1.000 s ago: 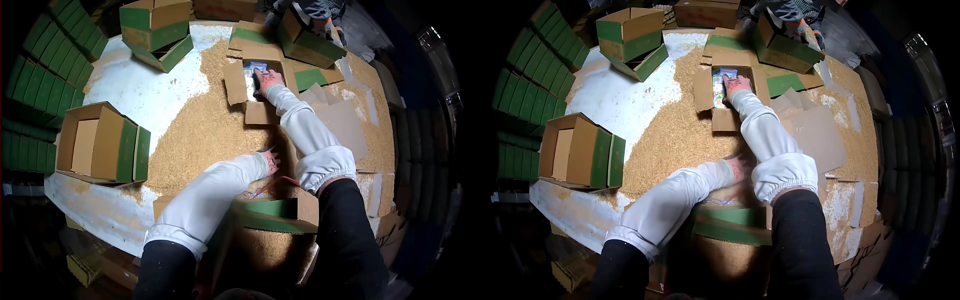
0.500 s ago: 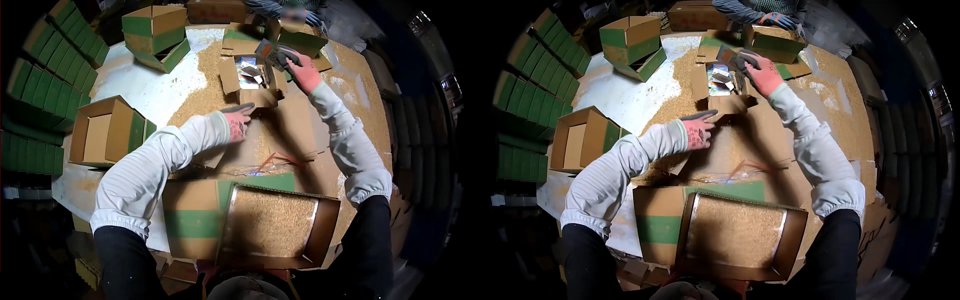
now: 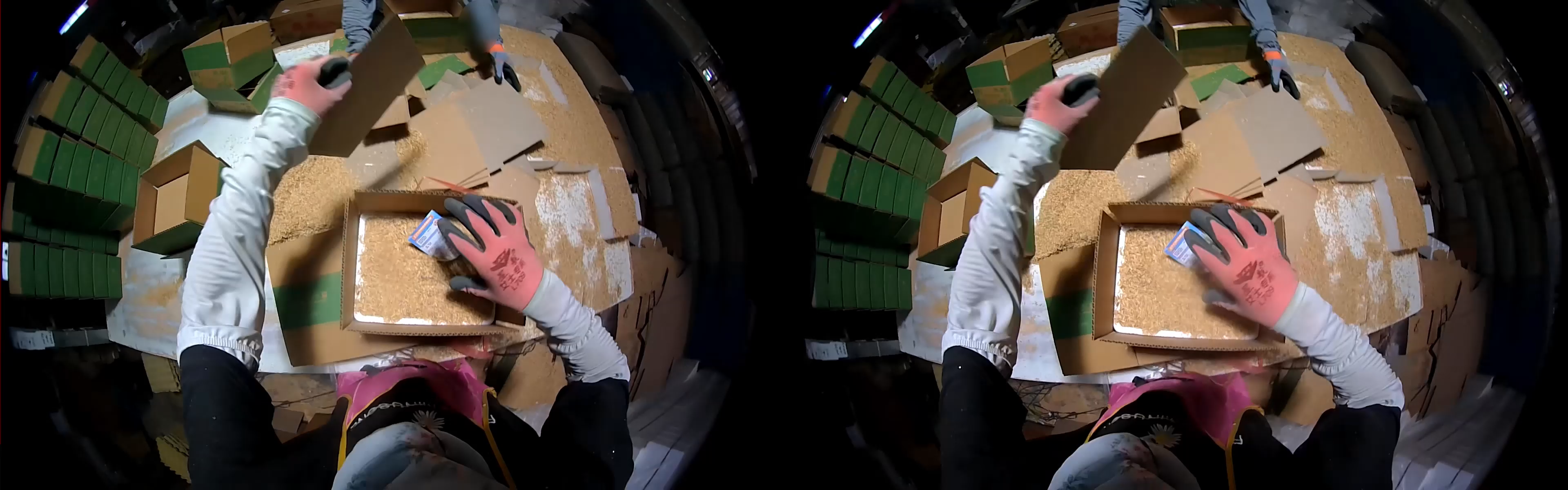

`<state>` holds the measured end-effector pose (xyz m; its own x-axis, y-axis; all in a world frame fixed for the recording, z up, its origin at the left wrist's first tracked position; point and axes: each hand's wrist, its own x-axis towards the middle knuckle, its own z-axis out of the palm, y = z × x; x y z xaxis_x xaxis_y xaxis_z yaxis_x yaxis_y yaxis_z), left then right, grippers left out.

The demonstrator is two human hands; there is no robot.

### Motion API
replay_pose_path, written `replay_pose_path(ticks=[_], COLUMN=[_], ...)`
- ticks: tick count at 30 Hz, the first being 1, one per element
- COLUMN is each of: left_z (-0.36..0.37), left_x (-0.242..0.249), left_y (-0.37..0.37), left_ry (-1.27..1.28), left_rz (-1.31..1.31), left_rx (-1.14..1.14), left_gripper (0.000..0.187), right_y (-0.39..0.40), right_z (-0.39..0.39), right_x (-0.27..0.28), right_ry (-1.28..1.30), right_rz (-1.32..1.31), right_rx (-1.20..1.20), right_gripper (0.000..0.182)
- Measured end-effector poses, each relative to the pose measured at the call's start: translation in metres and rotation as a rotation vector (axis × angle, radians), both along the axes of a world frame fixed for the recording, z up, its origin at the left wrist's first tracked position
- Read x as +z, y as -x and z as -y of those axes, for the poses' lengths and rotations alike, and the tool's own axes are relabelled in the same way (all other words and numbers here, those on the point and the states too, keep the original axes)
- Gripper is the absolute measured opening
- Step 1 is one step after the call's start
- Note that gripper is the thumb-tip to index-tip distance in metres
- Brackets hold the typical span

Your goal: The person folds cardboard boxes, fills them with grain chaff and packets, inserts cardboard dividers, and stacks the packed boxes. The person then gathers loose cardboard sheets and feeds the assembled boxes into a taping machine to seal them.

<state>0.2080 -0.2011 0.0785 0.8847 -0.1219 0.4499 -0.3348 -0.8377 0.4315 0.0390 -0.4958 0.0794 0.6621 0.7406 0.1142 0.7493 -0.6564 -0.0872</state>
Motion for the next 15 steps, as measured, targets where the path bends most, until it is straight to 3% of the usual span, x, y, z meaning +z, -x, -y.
replay_pose_path(ticks=[1, 2, 3, 5, 7, 9, 11, 14, 15], left_z=[0.006, 0.019, 0.035, 0.049, 0.073, 0.097, 0.113, 0.12, 0.123], left_x=[0.022, 0.055, 0.078, 0.106, 0.101, 0.078, 0.038, -0.011, -0.015], left_y=[0.025, 0.062, 0.104, 0.159, 0.192, 0.205, 0.2, 0.193, 0.196], left_ry=[0.217, 0.24, 0.388, -0.049, -0.293, -0.506, -0.569, -0.738, -0.713], left_rz=[0.209, 0.398, 0.355, 0.451, 0.264, 0.11, 0.19, -0.034, -0.332], left_rx=[-0.174, -0.272, -0.338, -0.48, -0.664, -0.848, -0.846, -0.915, -0.951], left_gripper=[0.034, 0.031, 0.027, 0.026, 0.022, 0.017, 0.012, 0.032, 0.037], right_y=[0.006, 0.015, 0.022, 0.026, 0.037, 0.043, 0.048, 0.05, 0.05], right_z=[0.01, 0.027, 0.051, 0.078, 0.1, 0.104, 0.106, 0.108, 0.102], right_x=[0.0, 0.004, -0.003, -0.002, -0.016, -0.03, -0.038, -0.052, -0.047], right_ry=[-0.094, -0.23, -0.512, -0.888, -0.868, -1.057, -0.876, -0.807, -0.88], right_rz=[-0.027, -0.012, 0.055, 0.041, -0.015, -0.175, -0.078, -0.066, -0.128], right_rx=[-0.027, -0.195, -0.291, -0.42, -0.573, -0.498, -0.473, -0.416, -0.369], right_gripper=[0.066, 0.065, 0.059, 0.047, 0.045, 0.044, 0.045, 0.044, 0.043])
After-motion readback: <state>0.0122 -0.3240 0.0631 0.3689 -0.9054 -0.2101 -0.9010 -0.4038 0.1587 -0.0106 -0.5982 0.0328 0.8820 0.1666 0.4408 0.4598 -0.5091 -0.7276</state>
